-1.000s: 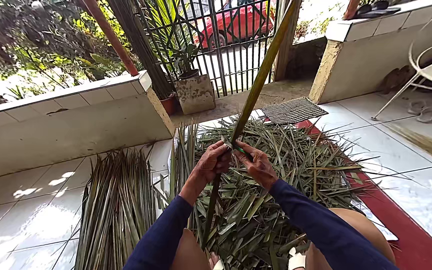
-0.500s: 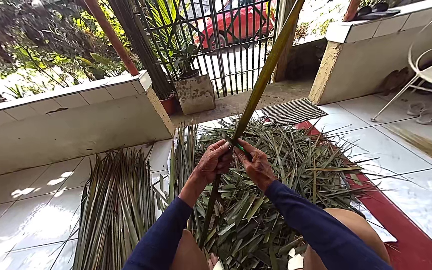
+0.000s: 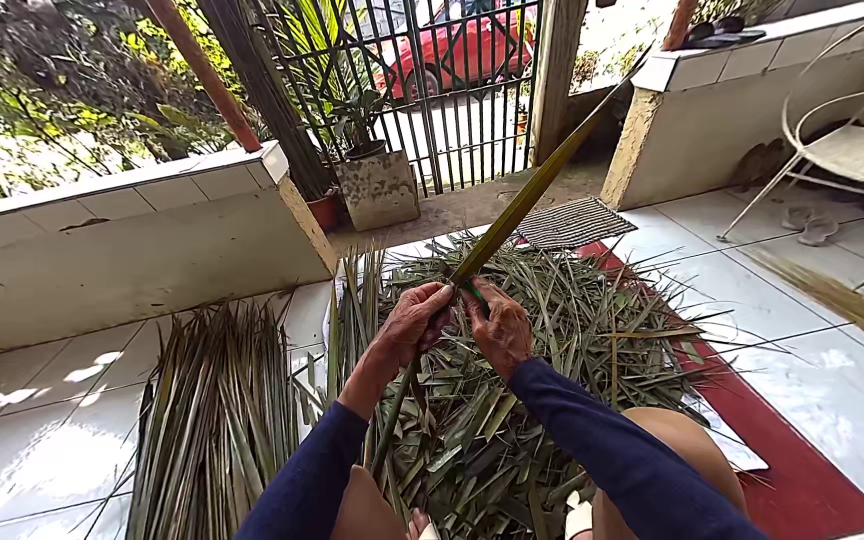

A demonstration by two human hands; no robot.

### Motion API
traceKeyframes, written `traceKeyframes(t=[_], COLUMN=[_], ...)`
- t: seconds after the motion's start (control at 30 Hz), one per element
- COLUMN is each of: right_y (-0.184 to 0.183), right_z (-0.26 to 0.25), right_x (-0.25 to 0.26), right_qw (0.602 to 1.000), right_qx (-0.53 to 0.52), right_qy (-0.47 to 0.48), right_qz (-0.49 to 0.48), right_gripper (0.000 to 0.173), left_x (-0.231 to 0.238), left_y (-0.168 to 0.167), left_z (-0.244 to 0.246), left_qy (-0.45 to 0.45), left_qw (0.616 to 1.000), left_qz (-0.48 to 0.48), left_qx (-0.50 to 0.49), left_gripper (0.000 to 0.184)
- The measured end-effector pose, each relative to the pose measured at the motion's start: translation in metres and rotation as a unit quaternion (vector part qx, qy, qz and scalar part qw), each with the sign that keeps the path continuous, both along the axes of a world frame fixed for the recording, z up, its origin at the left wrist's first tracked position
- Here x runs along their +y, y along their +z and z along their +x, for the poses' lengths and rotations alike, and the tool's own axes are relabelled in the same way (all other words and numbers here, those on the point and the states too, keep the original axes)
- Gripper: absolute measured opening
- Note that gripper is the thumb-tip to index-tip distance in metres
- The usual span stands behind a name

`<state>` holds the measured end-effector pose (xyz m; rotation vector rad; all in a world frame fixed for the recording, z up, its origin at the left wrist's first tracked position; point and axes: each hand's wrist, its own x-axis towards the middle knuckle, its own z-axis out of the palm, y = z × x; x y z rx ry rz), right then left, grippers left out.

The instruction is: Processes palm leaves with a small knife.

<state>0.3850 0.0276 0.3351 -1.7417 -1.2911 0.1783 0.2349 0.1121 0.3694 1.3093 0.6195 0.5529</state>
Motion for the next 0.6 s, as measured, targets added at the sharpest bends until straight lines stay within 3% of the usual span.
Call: traceKeyframes(t=[0.3, 0.6], right_y=[0.004, -0.003], right_z=[0.017, 0.075], right_x=[0.017, 0.04], right_qw=[0.997, 0.987], right_qx=[0.061, 0.139], right_qy=[-0.032, -0.059], right_qz=[0.018, 0.049], right_gripper=[0.039, 0.042], left_x=[0.001, -0.006], left_y=[-0.002, -0.008], left_z=[-0.011, -0.043], left_qy=[-0.018, -0.074], left_qw=[0.998, 0.991], left_qz=[0.037, 0.063], left_qx=[0.038, 0.097], left_gripper=[0.027, 0.027])
